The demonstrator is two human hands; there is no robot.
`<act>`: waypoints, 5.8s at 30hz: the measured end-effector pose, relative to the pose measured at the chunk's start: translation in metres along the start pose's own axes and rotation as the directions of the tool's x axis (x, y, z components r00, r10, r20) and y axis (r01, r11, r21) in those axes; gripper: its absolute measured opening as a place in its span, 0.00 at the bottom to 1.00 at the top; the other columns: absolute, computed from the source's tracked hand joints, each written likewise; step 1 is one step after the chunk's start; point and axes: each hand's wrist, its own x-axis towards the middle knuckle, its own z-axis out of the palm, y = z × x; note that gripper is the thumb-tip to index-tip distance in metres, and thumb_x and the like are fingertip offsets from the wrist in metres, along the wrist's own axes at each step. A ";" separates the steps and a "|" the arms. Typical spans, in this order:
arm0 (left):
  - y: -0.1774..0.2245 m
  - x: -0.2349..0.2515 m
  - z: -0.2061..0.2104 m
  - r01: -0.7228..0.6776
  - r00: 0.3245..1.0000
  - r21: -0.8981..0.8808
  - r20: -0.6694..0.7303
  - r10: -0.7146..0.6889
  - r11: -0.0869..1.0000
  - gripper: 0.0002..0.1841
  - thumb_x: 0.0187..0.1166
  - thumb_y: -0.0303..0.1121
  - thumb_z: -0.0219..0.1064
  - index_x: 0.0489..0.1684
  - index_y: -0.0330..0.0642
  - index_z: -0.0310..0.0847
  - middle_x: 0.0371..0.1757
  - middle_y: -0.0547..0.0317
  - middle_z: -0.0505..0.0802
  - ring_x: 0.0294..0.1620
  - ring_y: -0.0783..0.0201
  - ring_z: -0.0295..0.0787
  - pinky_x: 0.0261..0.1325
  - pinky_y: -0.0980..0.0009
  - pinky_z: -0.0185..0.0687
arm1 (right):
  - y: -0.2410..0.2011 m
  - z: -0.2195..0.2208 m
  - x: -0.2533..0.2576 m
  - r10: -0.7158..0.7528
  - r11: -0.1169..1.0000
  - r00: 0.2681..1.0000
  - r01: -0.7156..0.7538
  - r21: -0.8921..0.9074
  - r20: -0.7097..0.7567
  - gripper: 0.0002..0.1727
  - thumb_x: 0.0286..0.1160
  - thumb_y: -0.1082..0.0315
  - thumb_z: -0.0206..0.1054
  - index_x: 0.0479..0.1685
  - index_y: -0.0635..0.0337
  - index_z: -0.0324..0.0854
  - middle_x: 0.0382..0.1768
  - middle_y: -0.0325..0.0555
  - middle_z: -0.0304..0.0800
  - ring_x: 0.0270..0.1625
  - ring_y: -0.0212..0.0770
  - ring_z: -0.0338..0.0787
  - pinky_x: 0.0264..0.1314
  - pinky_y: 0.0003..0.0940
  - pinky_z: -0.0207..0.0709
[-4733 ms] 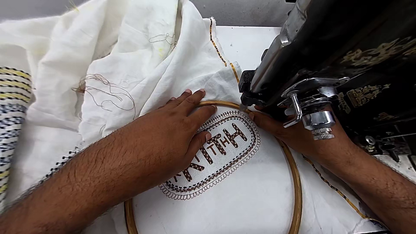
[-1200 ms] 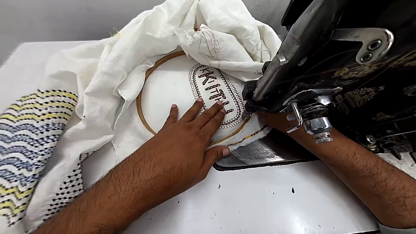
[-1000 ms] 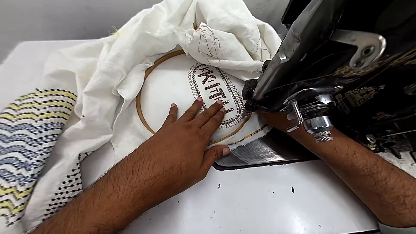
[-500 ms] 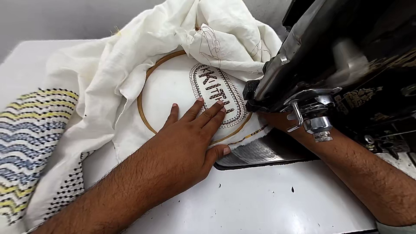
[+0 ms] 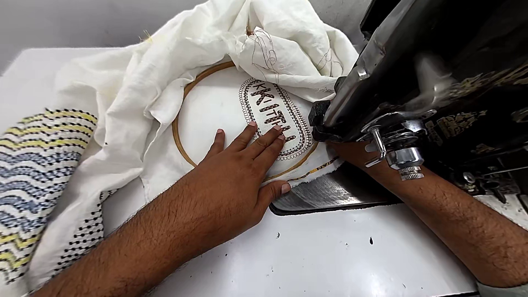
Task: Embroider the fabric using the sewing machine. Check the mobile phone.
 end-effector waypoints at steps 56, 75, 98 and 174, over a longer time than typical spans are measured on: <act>0.001 0.004 0.004 0.004 0.999 -0.015 -0.035 -0.005 1.000 0.40 0.86 0.66 0.36 0.94 0.53 0.59 0.94 0.64 0.65 0.95 0.49 0.52 0.86 0.25 0.46 | 0.001 0.002 0.006 -0.031 0.993 0.999 0.030 -0.115 -0.008 0.28 0.73 0.42 0.69 0.70 0.41 0.81 0.72 0.41 0.80 0.81 0.41 0.71 0.86 0.46 0.59; 0.003 0.003 0.005 0.006 1.000 -0.004 -0.024 -0.006 1.000 0.41 0.86 0.67 0.36 0.94 0.53 0.60 0.94 0.64 0.65 0.95 0.49 0.53 0.86 0.26 0.46 | 0.005 -0.002 0.004 -0.069 0.983 0.997 0.072 -0.172 0.028 0.27 0.73 0.42 0.68 0.70 0.41 0.81 0.72 0.40 0.81 0.81 0.41 0.71 0.85 0.47 0.58; 0.003 0.009 0.009 -0.014 0.998 -0.029 -0.070 0.012 0.999 0.40 0.87 0.66 0.37 0.92 0.51 0.63 0.93 0.63 0.67 0.95 0.49 0.53 0.86 0.25 0.44 | 0.007 0.003 0.014 0.050 0.999 0.996 -0.048 0.024 -0.071 0.19 0.72 0.44 0.71 0.56 0.40 0.85 0.52 0.33 0.86 0.60 0.30 0.82 0.62 0.35 0.74; 0.005 0.014 0.012 -0.002 0.997 -0.023 -0.081 0.000 1.000 0.40 0.87 0.66 0.36 0.93 0.53 0.61 0.93 0.66 0.66 0.96 0.52 0.51 0.89 0.27 0.41 | 0.009 0.006 0.024 0.047 0.999 0.987 -0.042 0.032 -0.156 0.22 0.70 0.47 0.72 0.60 0.43 0.82 0.56 0.37 0.85 0.65 0.32 0.81 0.65 0.36 0.74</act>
